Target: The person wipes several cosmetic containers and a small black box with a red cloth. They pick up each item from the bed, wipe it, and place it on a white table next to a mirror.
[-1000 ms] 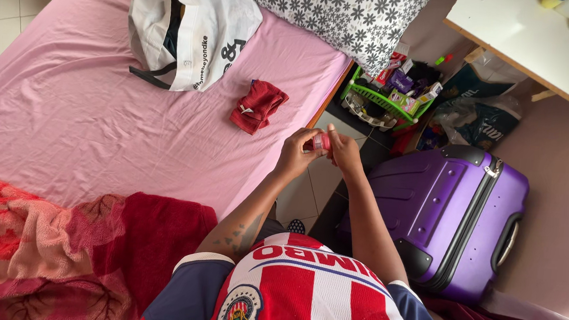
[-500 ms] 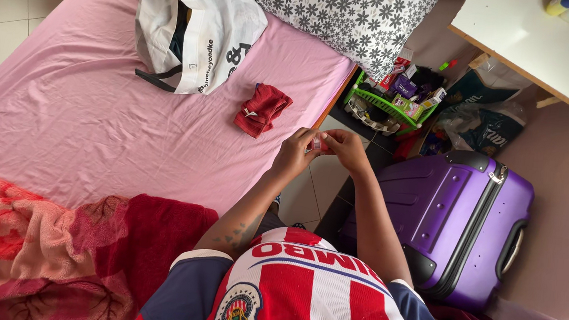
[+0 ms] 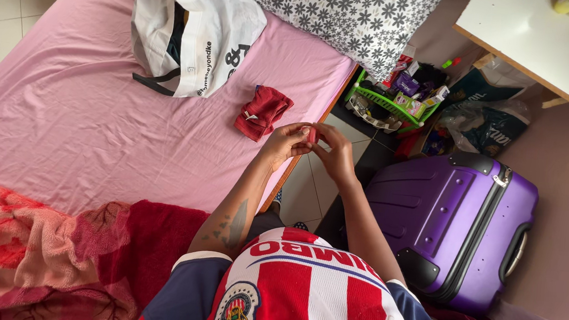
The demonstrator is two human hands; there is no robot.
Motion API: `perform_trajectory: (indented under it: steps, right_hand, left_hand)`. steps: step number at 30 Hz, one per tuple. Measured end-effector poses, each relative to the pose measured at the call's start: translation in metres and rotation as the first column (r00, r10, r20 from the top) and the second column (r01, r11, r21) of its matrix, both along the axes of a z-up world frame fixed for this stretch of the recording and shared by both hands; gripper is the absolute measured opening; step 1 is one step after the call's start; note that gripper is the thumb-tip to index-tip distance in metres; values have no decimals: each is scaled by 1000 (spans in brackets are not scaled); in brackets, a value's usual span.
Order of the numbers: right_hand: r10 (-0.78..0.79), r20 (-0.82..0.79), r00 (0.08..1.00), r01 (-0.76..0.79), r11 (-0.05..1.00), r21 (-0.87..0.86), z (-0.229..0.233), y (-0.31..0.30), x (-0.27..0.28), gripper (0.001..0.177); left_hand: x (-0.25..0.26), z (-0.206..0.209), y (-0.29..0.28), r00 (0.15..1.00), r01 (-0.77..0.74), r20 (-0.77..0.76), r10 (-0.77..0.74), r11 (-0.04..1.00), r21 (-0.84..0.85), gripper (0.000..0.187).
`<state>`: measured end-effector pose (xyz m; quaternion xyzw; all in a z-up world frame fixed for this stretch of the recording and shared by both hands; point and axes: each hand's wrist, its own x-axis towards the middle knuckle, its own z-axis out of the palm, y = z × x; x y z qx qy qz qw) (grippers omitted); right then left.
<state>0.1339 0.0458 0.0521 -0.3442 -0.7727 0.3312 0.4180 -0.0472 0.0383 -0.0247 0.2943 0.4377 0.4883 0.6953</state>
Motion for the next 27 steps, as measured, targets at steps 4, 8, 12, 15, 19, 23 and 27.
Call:
perform_trajectory:
  steps: [4, 8, 12, 15, 19, 23, 27]
  right_hand:
    - [-139, 311, 940, 102, 986, 133, 7, -4, -10, 34]
    - [-187, 303, 934, 123, 969, 216, -6, -3, -19, 30]
    - [-264, 125, 956, 283, 945, -164, -26, 7, -39, 35]
    - [-366, 115, 923, 384, 888, -254, -39, 11, -52, 32]
    - [-420, 206, 884, 468, 780, -416, -54, 17, -66, 35]
    - [-404, 191, 894, 447, 799, -403, -58, 17, -73, 32]
    - [-319, 221, 922, 350, 929, -119, -43, 22, -72, 29]
  left_hand:
    - [17, -4, -2, 926, -55, -371, 74, 997, 61, 53]
    - [23, 22, -13, 656, -131, -738, 162, 986, 100, 64]
    - [24, 41, -13, 548, -149, -788, 282, 959, 240, 63]
    - [19, 44, -9, 457, -142, -810, 367, 930, 340, 60]
    - [15, 32, -6, 349, -161, -813, 466, 884, 438, 52]
    - [9, 9, -7, 329, -97, -803, 497, 863, 495, 43]
    - [-3, -28, 3, 842, -387, -382, 381, 920, 65, 45]
